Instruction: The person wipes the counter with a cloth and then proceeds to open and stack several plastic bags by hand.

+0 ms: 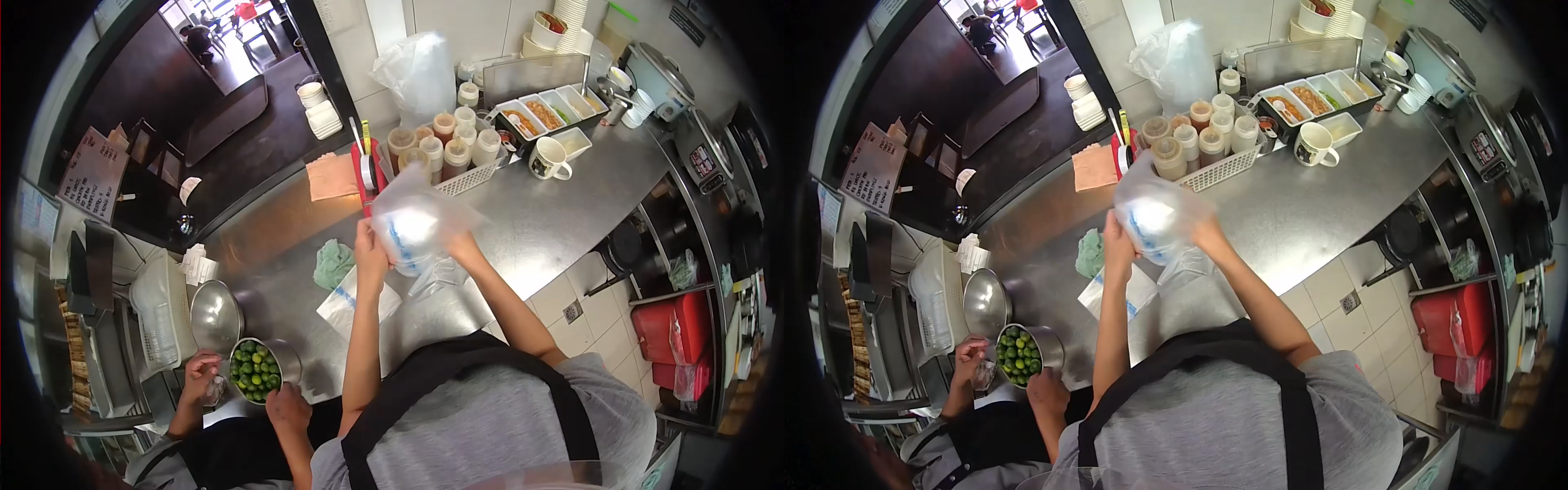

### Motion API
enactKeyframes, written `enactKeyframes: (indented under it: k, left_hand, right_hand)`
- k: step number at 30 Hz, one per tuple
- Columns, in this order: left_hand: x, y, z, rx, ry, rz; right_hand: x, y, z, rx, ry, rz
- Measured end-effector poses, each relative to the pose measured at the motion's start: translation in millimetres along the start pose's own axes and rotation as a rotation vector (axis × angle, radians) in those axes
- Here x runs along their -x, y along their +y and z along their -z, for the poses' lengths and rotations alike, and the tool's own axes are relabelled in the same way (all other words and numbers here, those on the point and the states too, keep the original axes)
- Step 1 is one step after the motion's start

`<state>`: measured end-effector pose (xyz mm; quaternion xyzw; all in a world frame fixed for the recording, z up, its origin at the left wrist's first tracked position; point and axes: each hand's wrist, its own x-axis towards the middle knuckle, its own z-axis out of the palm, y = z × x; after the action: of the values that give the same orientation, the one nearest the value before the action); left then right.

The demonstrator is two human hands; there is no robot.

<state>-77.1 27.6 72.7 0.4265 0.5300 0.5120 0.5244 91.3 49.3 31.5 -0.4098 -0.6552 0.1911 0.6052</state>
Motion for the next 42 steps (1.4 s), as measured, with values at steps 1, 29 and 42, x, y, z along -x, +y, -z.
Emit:
enactKeyframes:
  k: [1,29,42]
  left_hand:
    - [-2.2,-27.6,1.8,-0.054,-0.007,0.047]
    - [81.5,33.3,9.6,-0.320,0.127,-0.859]
    - [85.2,75.2,-11.0,-0.255,-0.089,-0.704]
  right_hand:
    - [8.2,6.9,-1.1,0.048,-0.094,-0.159]
    - [11.4,-146.9,85.0,-0.765,-0.328,-0.807]
    - [-23.1,-159.5,77.8,-0.529,-0.681,-0.429]
